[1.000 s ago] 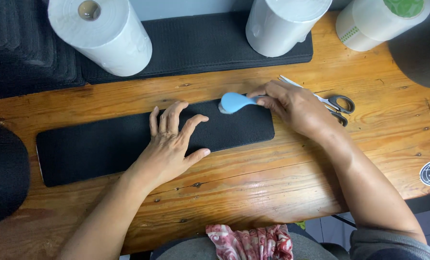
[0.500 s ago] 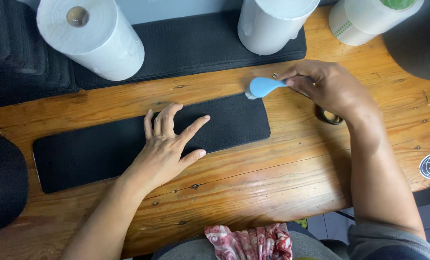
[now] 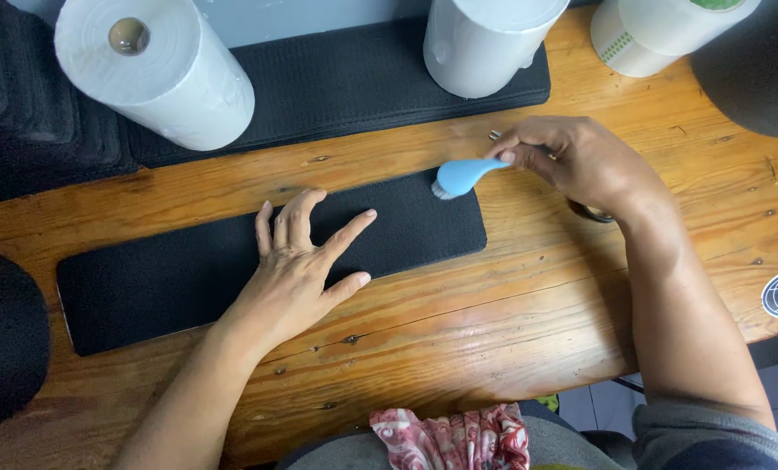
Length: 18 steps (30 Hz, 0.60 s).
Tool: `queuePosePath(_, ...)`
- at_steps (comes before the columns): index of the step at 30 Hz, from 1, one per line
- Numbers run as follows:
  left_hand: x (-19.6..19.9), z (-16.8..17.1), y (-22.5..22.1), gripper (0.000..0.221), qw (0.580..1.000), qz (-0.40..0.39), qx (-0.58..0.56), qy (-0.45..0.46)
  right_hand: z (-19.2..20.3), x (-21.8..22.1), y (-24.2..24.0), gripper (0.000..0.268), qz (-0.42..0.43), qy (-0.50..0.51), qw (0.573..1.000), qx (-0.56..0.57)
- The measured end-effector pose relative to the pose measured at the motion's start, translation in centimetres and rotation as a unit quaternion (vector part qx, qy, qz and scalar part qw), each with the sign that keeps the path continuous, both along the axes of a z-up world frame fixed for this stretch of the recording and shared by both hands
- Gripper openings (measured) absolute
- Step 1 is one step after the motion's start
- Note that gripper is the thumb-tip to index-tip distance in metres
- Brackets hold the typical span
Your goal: Spreading adhesive onto a black material strip using a blue spatula
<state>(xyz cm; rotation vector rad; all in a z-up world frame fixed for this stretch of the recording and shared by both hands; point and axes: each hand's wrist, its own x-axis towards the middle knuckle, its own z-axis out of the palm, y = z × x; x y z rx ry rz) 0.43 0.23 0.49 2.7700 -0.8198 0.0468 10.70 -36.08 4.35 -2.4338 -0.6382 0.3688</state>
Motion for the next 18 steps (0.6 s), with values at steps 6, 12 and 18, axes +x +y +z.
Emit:
queuePosePath(6,0.0,-0.1,0.0,0.072,1.0,0.001,-0.003,0.004,0.8,-2.5,5.4,0.019,0.141,0.032,0.988,0.059)
queuePosePath(12,0.0,-0.3,0.1,0.072,1.0,0.0,-0.008,0.006,1.5,-1.6,3.4,0.018,0.093,-0.006,0.995,0.038)
queuePosePath(18,-0.1,0.1,0.0,0.07,1.0,0.0,-0.009,0.016,0.8,-0.8,1.7,0.017,0.021,0.0,0.998,0.051)
